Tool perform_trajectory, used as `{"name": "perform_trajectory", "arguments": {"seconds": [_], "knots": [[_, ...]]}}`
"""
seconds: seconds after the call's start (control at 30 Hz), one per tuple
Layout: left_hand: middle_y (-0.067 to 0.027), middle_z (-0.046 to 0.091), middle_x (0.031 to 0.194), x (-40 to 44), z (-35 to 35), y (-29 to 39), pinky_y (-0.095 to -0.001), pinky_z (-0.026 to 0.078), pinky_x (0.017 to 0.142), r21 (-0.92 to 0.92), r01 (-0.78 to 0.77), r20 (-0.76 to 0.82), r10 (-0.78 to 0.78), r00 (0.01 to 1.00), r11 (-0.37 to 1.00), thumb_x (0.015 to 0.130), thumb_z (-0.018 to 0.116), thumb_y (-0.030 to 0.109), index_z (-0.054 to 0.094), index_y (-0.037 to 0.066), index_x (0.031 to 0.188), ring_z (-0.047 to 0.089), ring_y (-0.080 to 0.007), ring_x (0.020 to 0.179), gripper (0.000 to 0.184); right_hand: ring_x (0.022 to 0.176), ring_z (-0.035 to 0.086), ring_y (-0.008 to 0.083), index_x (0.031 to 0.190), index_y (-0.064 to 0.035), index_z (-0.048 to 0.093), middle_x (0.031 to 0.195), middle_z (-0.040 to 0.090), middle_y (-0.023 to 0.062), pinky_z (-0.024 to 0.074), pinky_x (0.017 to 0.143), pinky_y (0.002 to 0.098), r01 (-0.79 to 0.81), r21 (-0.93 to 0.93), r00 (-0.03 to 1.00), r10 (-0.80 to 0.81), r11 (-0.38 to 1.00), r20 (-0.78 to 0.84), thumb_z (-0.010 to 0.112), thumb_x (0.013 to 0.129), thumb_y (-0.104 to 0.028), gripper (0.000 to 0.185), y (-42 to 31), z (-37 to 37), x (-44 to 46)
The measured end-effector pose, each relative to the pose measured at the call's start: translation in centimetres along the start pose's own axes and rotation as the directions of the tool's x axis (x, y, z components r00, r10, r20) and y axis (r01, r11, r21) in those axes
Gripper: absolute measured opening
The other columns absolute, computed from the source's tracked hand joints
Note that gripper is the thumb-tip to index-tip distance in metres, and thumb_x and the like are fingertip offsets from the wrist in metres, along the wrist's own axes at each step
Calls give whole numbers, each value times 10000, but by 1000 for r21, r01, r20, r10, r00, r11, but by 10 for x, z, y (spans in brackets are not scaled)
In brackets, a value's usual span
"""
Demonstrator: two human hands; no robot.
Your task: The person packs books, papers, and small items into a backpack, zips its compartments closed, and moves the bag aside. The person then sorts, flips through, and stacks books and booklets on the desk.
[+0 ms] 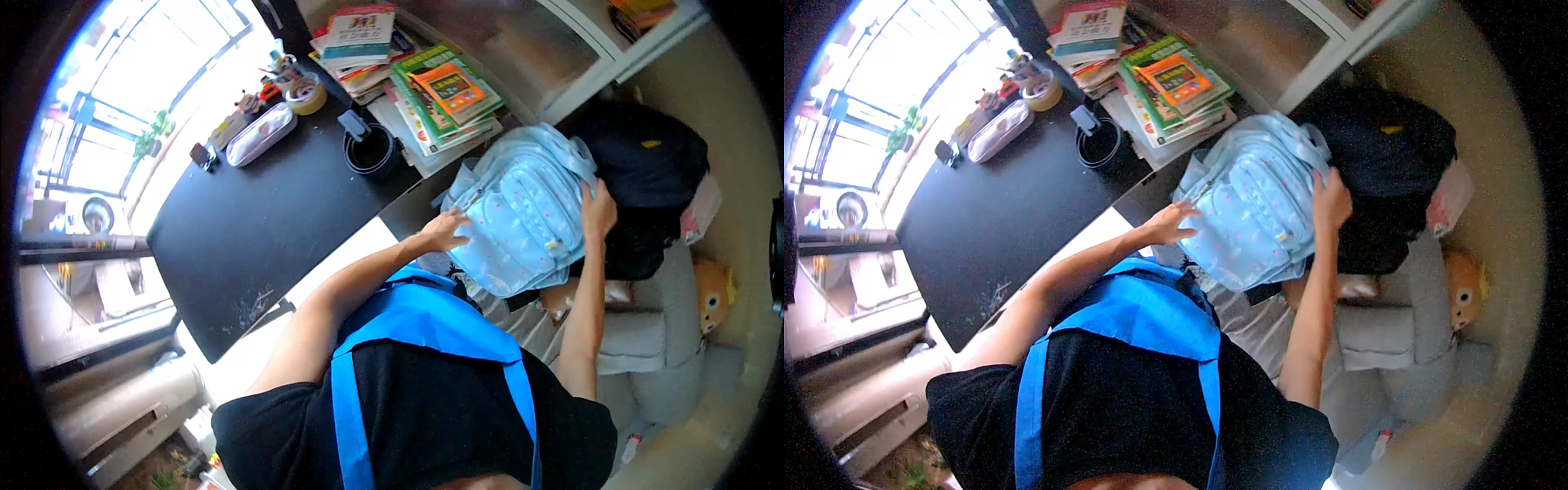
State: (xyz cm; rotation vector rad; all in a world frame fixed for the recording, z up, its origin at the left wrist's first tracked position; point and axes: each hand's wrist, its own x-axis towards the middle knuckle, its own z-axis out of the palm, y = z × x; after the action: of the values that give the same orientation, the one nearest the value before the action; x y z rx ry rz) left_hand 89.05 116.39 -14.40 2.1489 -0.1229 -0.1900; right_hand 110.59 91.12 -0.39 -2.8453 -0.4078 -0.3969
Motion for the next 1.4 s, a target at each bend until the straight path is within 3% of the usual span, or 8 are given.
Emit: {"name": "perform_trajectory", "arguments": {"seconds": [0.1,0.27,0.4,0.5,0.63,0.77,1.17,1.4], "knots": [[-184,563,1181,-43,-8,-20,-405,430,918,-22,64,-21,-64,998,998,770,658,247,592,69,1132,532,-314,1102,408,831,611,409,1000,-24,610,924,640,223,467,704,488,-69,20,997,70,997,-30,499,869,-464,472,26,-11,-3],[-162,664,941,-115,-7,-60,-385,510,750,-143,436,-150,-455,878,889,792,636,245,633,51,1052,648,-290,834,325,853,624,388,1091,-40,566,981,651,180,479,706,496,-200,-143,980,195,969,-50,442,906,-479,493,21,0,-9],[-175,663,929,-150,-19,-52,-396,500,781,-218,408,-138,-442,886,886,799,583,235,641,33,998,638,-317,875,289,932,603,365,1223,-78,482,1060,624,161,476,745,494,-161,-267,980,187,950,75,505,893,-436,487,0,-7,-14],[-181,668,923,-172,-31,-56,-387,504,774,-249,387,-132,-427,895,888,798,593,228,647,21,986,645,-312,860,285,1061,541,345,1305,-107,424,1182,565,141,450,837,465,-109,-439,986,41,892,-162,585,862,-354,532,-55,-22,-36],[-148,675,877,-206,-39,-81,-349,512,723,-315,336,-168,-401,901,888,808,613,221,642,25,1023,649,-237,785,292,1122,491,333,1252,-72,495,1219,531,145,389,933,443,324,-153,881,-357,934,-311,661,773,-214,526,-126,-18,-52],[-137,675,871,-244,-65,-92,-332,517,723,-412,384,-164,-482,861,826,810,616,202,635,12,1027,652,-200,777,289,1078,488,345,1127,-56,580,1155,526,153,389,916,451,452,159,890,-433,878,-141,649,782,-208,384,-219,5,-80],[-104,670,782,-354,-113,-145,-288,507,639,-643,334,-319,-637,701,689,814,617,161,643,4,969,639,-150,703,222,1019,537,288,986,-109,657,1030,599,95,422,874,405,482,327,848,-527,813,60,675,743,-239,276,-355,47,-130],[-43,597,681,-352,-114,-159,-254,448,534,-680,155,-373,-521,768,716,849,600,161,622,-23,930,544,-101,597,202,981,555,296,1061,-100,617,1011,584,123,448,846,411,465,261,875,-483,846,6,692,727,-233,368,-356,38,-81]]}}
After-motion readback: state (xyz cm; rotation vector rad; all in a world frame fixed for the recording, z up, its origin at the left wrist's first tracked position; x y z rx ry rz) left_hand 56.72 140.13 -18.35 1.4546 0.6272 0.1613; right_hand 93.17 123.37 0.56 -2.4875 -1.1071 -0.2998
